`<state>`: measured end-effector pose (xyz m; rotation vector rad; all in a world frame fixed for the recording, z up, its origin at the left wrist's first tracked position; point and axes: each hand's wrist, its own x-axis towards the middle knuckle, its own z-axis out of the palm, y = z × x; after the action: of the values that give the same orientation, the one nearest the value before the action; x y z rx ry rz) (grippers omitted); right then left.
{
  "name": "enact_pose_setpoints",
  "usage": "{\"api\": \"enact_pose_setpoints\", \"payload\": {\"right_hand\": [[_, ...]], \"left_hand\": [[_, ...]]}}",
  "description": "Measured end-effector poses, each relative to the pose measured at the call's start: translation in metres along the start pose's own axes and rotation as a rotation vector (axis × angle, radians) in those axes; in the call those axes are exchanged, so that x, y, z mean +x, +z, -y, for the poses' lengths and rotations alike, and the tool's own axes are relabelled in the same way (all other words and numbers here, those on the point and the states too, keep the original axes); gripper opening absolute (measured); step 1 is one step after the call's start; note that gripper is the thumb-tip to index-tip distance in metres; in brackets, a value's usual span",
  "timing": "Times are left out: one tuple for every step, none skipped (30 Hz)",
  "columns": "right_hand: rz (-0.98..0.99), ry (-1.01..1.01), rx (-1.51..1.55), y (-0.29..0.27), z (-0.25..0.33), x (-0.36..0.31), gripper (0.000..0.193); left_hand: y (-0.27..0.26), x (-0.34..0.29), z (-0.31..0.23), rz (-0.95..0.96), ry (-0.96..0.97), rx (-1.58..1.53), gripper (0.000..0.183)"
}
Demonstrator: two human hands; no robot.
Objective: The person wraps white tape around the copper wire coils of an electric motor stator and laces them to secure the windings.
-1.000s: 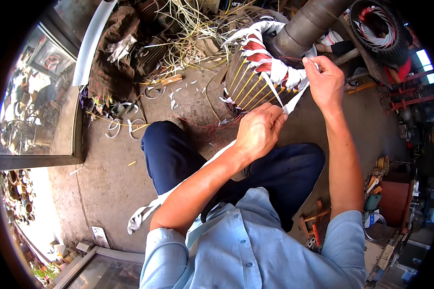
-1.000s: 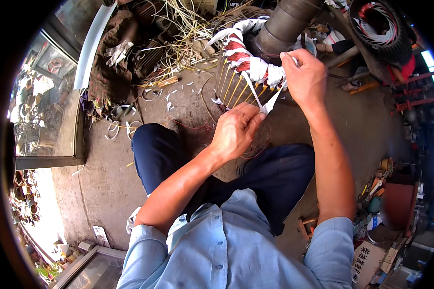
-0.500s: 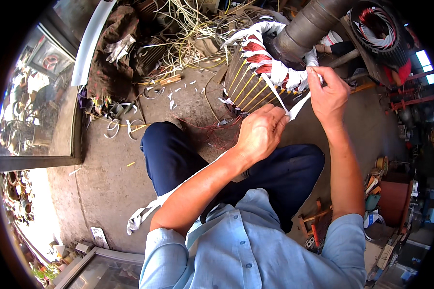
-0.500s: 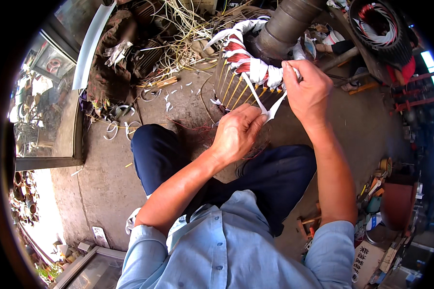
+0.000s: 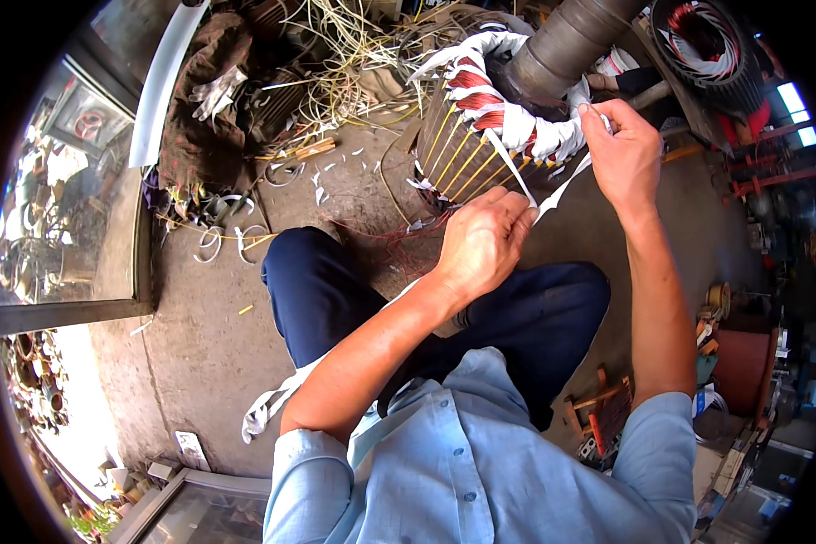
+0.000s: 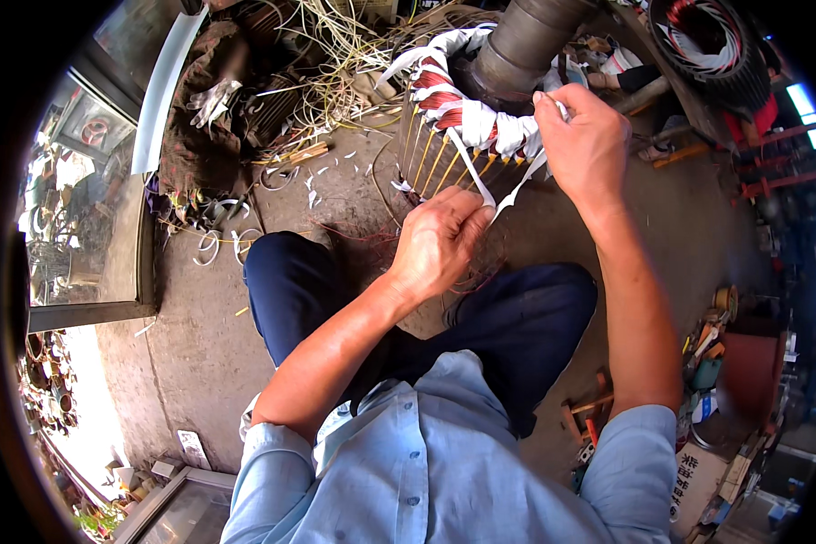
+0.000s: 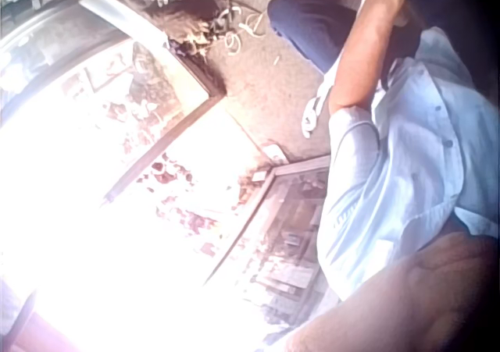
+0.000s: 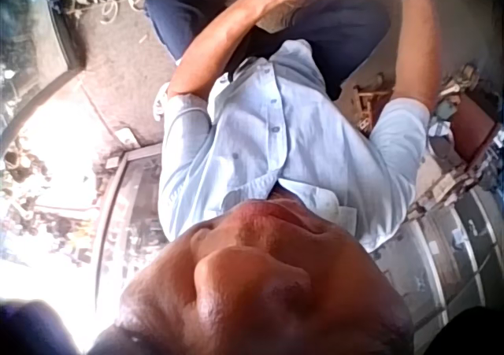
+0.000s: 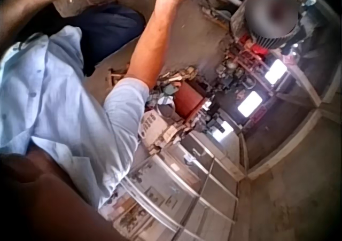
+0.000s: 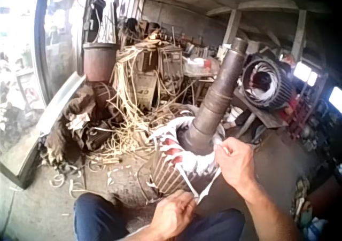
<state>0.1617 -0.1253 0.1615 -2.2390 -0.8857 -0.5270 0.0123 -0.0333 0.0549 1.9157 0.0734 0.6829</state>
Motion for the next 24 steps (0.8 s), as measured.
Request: {"api": "enact_pose_setpoints", "payload": {"right_hand": [[0.015, 0.035, 0.000, -0.003, 0.007, 0.001, 0.014], [-0.040, -0.105, -0.012, -0.002, 0.006, 0.000, 0.013], [-0.096, -0.246, -0.024, -0.001, 0.004, -0.001, 0.011], [-0.152, -0.389, -0.038, -0.001, 0.003, 0.000, 0.010], [-0.165, -0.494, -0.106, -0.004, 0.004, 0.001, 0.009], [-0.178, -0.599, -0.174, -0.008, 0.006, 0.000, 0.008], [-0.194, -0.704, -0.240, -0.011, 0.007, 0.001, 0.008], [-0.191, -0.720, -0.253, -0.011, 0.009, 0.001, 0.009], [-0.189, -0.736, -0.266, -0.010, 0.011, 0.000, 0.010], [-0.182, -0.746, -0.284, -0.008, 0.011, 0.000, 0.011], [-0.164, -0.742, -0.271, -0.007, 0.010, 0.000, 0.010], [-0.160, -0.731, -0.253, -0.006, 0.009, 0.000, 0.010], [-0.158, -0.720, -0.229, -0.004, 0.009, -0.001, 0.010], [-0.155, -0.709, -0.206, -0.002, 0.009, -0.001, 0.009], [-0.137, -0.694, -0.195, -0.001, 0.010, -0.002, 0.009], [-0.118, -0.677, -0.186, -0.002, 0.010, -0.003, 0.009], [-0.098, -0.660, -0.177, -0.002, 0.010, -0.005, 0.009], [-0.089, -0.606, -0.128, -0.001, 0.009, -0.006, 0.008], [-0.080, -0.553, -0.072, 0.002, 0.009, -0.008, 0.008], [-0.071, -0.499, -0.017, 0.004, 0.009, -0.009, 0.008], [-0.053, -0.439, 0.000, 0.005, 0.010, -0.009, 0.008], [-0.034, -0.376, 0.010, 0.003, 0.012, -0.009, 0.008], [-0.016, -0.313, 0.021, 0.001, 0.014, -0.008, 0.008], [0.006, -0.295, 0.004, 0.000, 0.015, -0.006, 0.008]], "left_hand": [[0.000, 0.000, 0.000, -0.003, 0.007, 0.006, 0.010], [0.000, -0.001, 0.001, -0.007, 0.014, 0.013, 0.010], [0.000, -0.001, 0.001, -0.011, 0.021, 0.020, 0.010], [0.001, -0.001, 0.002, -0.014, 0.020, 0.017, 0.010], [0.002, -0.002, 0.002, -0.018, 0.020, 0.014, 0.010], [0.003, -0.002, 0.002, -0.023, 0.019, 0.011, 0.011], [0.002, -0.002, 0.001, -0.024, 0.016, 0.011, 0.011], [0.002, -0.003, 0.000, -0.025, 0.013, 0.012, 0.011], [0.001, -0.002, -0.001, -0.027, 0.010, 0.013, 0.011], [0.001, -0.002, 0.000, -0.019, 0.009, 0.014, 0.010], [0.000, -0.001, 0.000, -0.011, 0.008, 0.016, 0.010], [0.000, -0.001, 0.000, -0.003, 0.006, 0.018, 0.010], [0.000, -0.001, 0.000, -0.005, 0.008, 0.017, 0.010], [-0.001, -0.001, 0.000, -0.007, 0.009, 0.016, 0.010], [-0.002, -0.001, 0.000, -0.009, 0.009, 0.014, 0.010], [-0.002, -0.001, 0.000, -0.007, 0.010, 0.013, 0.010], [-0.001, -0.001, -0.001, -0.006, 0.010, 0.012, 0.010], [-0.001, -0.001, -0.001, -0.004, 0.010, 0.010, 0.010], [-0.001, -0.002, 0.000, -0.006, 0.007, 0.010, 0.010], [-0.001, -0.002, 0.000, -0.008, 0.004, 0.009, 0.010], [-0.001, -0.003, 0.001, -0.010, 0.000, 0.009, 0.010], [-0.001, -0.003, 0.001, -0.012, 0.005, 0.007, 0.010], [0.000, -0.003, 0.001, -0.013, 0.009, 0.005, 0.010], [0.001, -0.003, 0.002, -0.015, 0.013, 0.003, 0.010]]}}
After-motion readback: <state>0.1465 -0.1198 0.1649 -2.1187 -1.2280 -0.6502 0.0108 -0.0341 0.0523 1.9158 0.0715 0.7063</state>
